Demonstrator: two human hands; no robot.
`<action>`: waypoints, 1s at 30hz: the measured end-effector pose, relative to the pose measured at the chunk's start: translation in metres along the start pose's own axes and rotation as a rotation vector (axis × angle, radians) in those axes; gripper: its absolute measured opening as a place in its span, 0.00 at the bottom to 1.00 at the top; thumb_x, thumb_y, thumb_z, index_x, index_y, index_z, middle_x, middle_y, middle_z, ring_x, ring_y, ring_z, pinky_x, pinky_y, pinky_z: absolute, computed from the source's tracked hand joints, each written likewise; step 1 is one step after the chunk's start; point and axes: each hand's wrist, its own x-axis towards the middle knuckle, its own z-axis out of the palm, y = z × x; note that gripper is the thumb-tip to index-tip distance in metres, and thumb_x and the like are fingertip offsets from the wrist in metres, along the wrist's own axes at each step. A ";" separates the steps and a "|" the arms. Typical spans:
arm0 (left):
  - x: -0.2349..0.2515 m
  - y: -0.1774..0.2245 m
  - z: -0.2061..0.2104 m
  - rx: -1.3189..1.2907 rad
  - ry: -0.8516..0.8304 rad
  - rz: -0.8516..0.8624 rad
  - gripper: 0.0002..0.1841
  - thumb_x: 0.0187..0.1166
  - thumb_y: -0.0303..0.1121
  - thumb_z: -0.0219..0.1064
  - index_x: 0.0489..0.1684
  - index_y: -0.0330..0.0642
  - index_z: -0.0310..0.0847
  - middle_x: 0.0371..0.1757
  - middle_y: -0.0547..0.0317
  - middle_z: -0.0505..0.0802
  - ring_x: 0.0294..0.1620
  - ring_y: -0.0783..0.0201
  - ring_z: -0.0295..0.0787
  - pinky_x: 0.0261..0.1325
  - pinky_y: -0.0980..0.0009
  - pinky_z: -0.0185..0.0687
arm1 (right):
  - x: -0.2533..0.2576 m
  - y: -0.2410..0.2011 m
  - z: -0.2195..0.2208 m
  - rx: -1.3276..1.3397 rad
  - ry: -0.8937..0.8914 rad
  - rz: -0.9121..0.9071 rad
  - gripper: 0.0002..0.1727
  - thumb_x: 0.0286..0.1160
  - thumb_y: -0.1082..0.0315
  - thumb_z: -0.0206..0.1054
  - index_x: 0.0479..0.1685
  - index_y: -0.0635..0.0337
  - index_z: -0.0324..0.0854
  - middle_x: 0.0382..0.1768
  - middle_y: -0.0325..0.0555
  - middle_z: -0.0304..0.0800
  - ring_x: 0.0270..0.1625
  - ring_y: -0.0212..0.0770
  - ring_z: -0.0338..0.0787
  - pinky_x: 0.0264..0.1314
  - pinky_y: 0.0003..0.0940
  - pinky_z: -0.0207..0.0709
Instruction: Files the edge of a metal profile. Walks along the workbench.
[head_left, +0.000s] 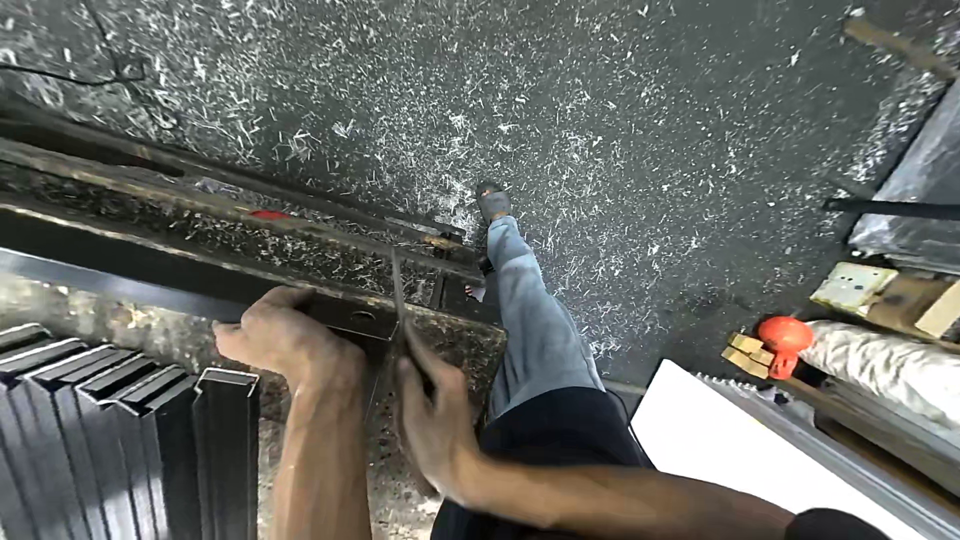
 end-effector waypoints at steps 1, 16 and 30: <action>0.001 0.000 0.000 -0.008 -0.002 0.002 0.30 0.49 0.13 0.70 0.57 0.36 0.72 0.47 0.48 0.85 0.44 0.59 0.87 0.39 0.58 0.88 | -0.017 -0.002 -0.007 -0.024 -0.023 -0.036 0.26 0.88 0.69 0.56 0.85 0.58 0.72 0.39 0.47 0.93 0.26 0.32 0.85 0.32 0.32 0.86; -0.001 0.001 0.002 -0.035 -0.008 -0.012 0.33 0.50 0.12 0.70 0.63 0.35 0.70 0.52 0.45 0.86 0.49 0.57 0.88 0.42 0.56 0.89 | 0.033 -0.023 -0.040 -0.415 -0.213 -0.038 0.25 0.89 0.63 0.58 0.85 0.46 0.75 0.51 0.45 0.95 0.47 0.36 0.93 0.54 0.39 0.87; -0.001 0.001 0.001 -0.070 -0.001 -0.001 0.30 0.48 0.12 0.70 0.58 0.36 0.74 0.48 0.47 0.87 0.45 0.57 0.89 0.39 0.55 0.90 | -0.023 -0.028 -0.047 -0.300 -0.210 -0.097 0.25 0.86 0.68 0.57 0.82 0.58 0.76 0.35 0.44 0.93 0.27 0.32 0.86 0.34 0.32 0.85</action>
